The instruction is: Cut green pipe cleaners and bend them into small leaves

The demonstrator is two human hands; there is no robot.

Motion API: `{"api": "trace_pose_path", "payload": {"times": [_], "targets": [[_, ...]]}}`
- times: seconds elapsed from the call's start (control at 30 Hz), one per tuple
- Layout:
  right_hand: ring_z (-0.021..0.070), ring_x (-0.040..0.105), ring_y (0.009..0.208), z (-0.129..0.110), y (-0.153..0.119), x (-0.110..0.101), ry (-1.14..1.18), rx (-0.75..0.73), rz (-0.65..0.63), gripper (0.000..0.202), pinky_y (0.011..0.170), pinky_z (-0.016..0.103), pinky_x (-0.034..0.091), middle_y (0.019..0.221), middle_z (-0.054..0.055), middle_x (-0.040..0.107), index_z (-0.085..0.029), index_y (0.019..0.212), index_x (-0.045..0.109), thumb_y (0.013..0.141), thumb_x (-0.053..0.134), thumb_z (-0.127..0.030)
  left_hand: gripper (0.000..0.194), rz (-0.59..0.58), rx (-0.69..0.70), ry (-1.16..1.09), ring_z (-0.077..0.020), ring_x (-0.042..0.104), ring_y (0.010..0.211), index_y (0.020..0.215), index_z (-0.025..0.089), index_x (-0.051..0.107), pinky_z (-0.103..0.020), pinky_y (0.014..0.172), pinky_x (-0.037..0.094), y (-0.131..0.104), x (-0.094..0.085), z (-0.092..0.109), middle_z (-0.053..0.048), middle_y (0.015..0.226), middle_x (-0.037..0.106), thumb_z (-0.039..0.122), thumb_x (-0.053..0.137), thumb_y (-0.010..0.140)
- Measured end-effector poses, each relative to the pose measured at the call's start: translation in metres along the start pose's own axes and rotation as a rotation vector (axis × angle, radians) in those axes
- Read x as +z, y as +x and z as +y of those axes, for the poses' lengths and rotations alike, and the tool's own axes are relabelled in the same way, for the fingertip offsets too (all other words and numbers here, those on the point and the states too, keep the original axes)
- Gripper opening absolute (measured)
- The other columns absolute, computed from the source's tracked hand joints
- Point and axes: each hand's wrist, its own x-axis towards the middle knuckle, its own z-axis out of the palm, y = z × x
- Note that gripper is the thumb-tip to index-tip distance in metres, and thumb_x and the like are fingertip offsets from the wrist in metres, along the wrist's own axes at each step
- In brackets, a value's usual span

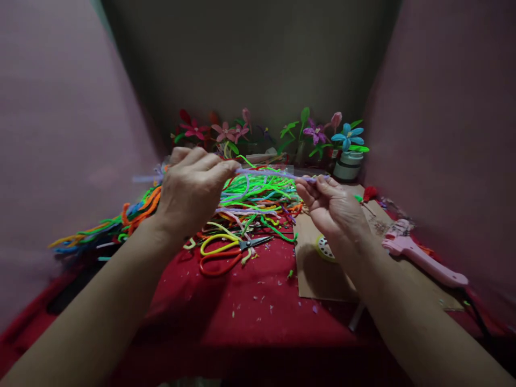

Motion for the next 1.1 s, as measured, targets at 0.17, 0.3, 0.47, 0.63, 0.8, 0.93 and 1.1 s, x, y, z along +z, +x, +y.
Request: {"api": "trace_pose_path", "payload": {"times": [0.17,0.3,0.47,0.63,0.8,0.93,1.1], "targets": [[0.0149,0.070,0.067,0.007,0.002,-0.003,-0.079,-0.077,-0.010,0.022,0.070,0.031,0.059,0.062,0.003,0.067,-0.017,0.067,0.049,0.083,0.047,-0.002,0.025,0.010,-0.102,-0.152,-0.0227,0.052,0.100,0.107,0.019,0.060,-0.037,0.089,0.040,-0.033,0.006,0.009,-0.009,0.104,0.060,0.023,0.045,0.088],[0.0178,0.070,0.067,0.019,-0.007,0.000,-0.146,-0.060,-0.100,0.018,0.068,0.034,0.059,0.062,0.002,0.066,-0.017,0.067,0.049,0.079,0.055,-0.005,0.016,-0.500,-0.004,-0.378,-0.0168,0.056,0.072,0.085,0.021,0.058,-0.028,0.064,0.044,-0.073,0.023,0.016,-0.004,0.081,0.061,0.019,0.042,0.083],[0.0200,0.071,0.068,0.029,-0.012,0.001,-0.182,-0.056,-0.147,0.017,0.067,0.035,0.059,0.061,0.002,0.067,-0.017,0.067,0.049,0.074,0.060,-0.006,0.013,-0.647,-0.001,-0.363,-0.0160,0.050,0.062,0.078,0.021,0.050,-0.028,0.057,0.038,-0.088,0.034,0.019,-0.003,0.075,0.058,0.014,0.039,0.079],[0.0218,0.071,0.068,0.031,-0.010,-0.001,-0.170,-0.003,-0.157,0.024,0.068,0.036,0.060,0.062,0.002,0.069,-0.017,0.066,0.049,0.066,0.072,-0.012,0.012,-0.752,-0.009,-0.361,-0.0161,0.047,0.066,0.081,0.020,0.048,-0.029,0.061,0.035,-0.089,0.033,0.017,-0.003,0.079,0.055,0.017,0.036,0.081],[0.0220,0.071,0.066,0.030,-0.010,-0.001,-0.181,-0.004,-0.160,0.025,0.066,0.035,0.061,0.064,0.003,0.069,-0.017,0.066,0.048,0.065,0.073,-0.014,0.013,-0.698,-0.070,-0.314,-0.0154,0.044,0.062,0.077,0.019,0.047,-0.028,0.057,0.032,-0.096,0.036,0.007,-0.003,0.073,0.052,0.024,0.037,0.084],[0.0213,0.071,0.067,0.031,-0.010,-0.003,-0.198,0.001,-0.158,0.024,0.069,0.036,0.060,0.065,0.003,0.070,-0.017,0.067,0.049,0.065,0.073,-0.016,0.006,-0.574,-0.073,-0.306,-0.0149,0.045,0.059,0.077,0.020,0.045,-0.027,0.055,0.033,-0.091,0.032,0.004,-0.002,0.069,0.051,0.022,0.041,0.081],[0.0200,0.071,0.064,0.033,-0.012,-0.002,-0.206,0.018,-0.155,0.020,0.065,0.034,0.060,0.064,0.003,0.069,-0.016,0.065,0.053,0.064,0.073,-0.015,0.020,-0.483,-0.089,-0.182,-0.0188,0.053,0.059,0.098,0.014,0.046,-0.028,0.052,0.036,-0.072,0.023,0.018,-0.006,0.075,0.058,0.019,0.033,0.084]]}}
